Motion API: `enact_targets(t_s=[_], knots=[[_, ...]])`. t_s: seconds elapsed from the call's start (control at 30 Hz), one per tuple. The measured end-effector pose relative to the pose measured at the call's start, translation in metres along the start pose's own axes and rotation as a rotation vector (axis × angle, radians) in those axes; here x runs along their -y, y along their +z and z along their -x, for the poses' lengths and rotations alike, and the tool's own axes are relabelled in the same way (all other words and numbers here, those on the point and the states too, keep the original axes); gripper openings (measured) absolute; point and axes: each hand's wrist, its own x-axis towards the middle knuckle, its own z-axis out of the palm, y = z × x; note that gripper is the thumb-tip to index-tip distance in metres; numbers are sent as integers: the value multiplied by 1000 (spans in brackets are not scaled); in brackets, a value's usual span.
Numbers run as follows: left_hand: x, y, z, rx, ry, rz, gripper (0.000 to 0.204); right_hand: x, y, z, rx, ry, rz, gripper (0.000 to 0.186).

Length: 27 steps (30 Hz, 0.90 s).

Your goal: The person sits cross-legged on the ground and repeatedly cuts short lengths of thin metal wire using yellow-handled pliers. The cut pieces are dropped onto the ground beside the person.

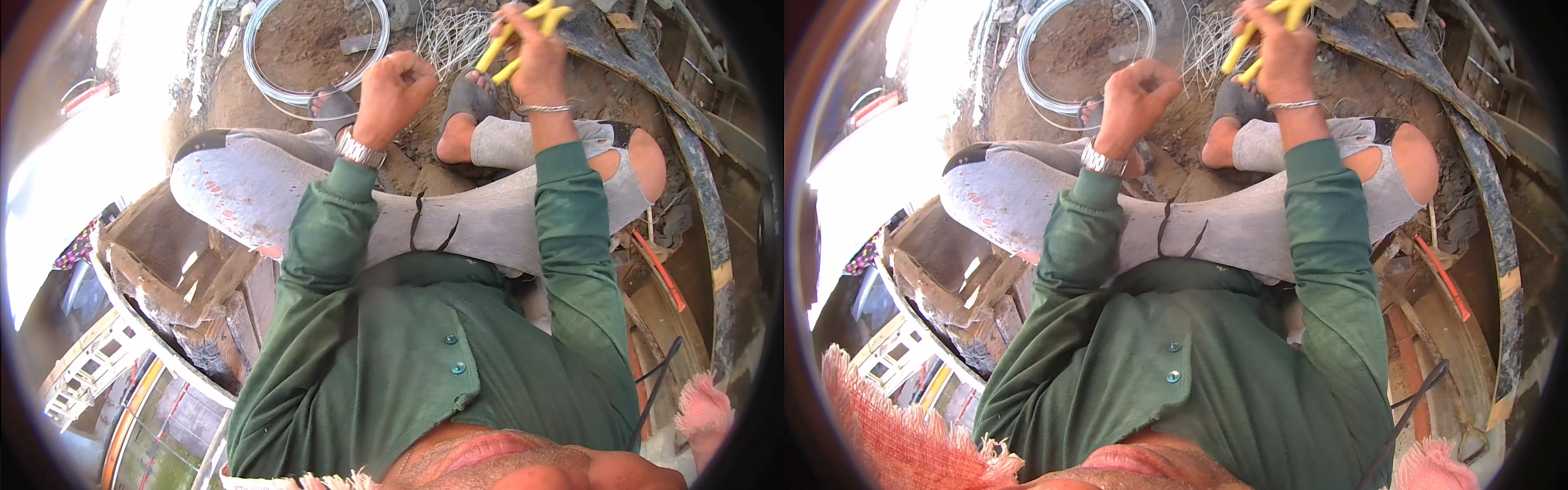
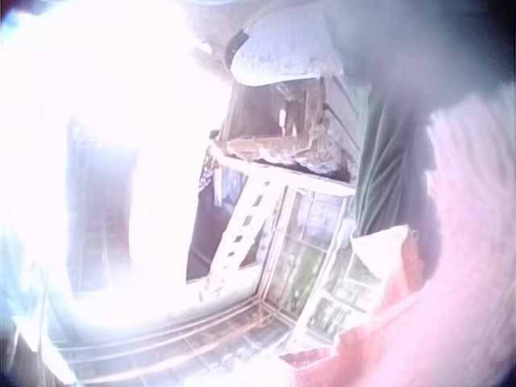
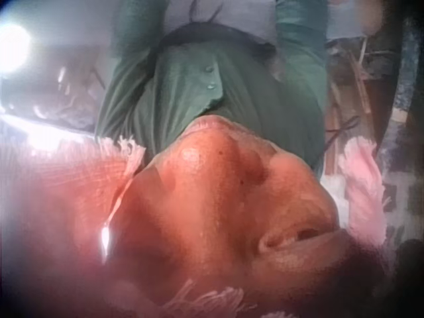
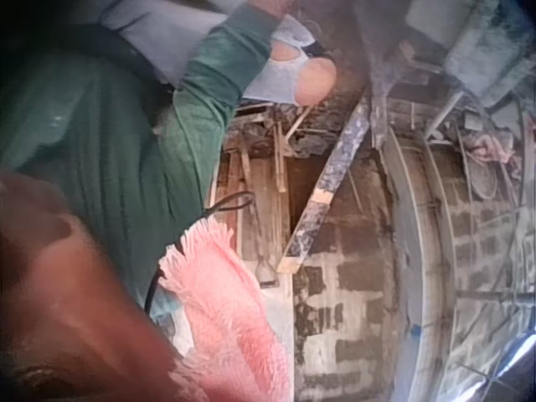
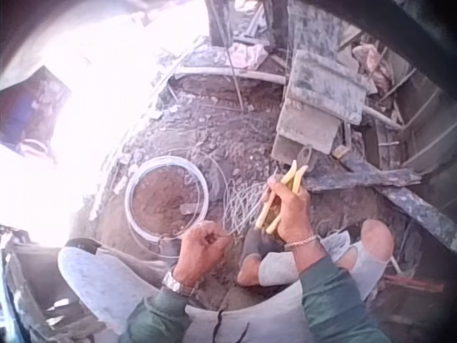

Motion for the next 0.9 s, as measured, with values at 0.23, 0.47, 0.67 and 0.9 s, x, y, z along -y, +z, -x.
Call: enact_targets(t_s=[0.23, 0.47, 0.67, 0.9], knots=[[4, -13, 8, -37, 147, -34, 2, 8, 20, 3, -66, -11, -19, 13], [-14, -6, 8, -48, 111, -10, 4, -21, 11, 15, 206, 98, -152, 19], [-20, 6, 10, -110, 109, -8, 11, -14, 10, 14, 252, 76, -102, 21], [-22, 11, 9, -93, 211, -20, 13, -15, 7, 17, 264, 101, -31, 22]])
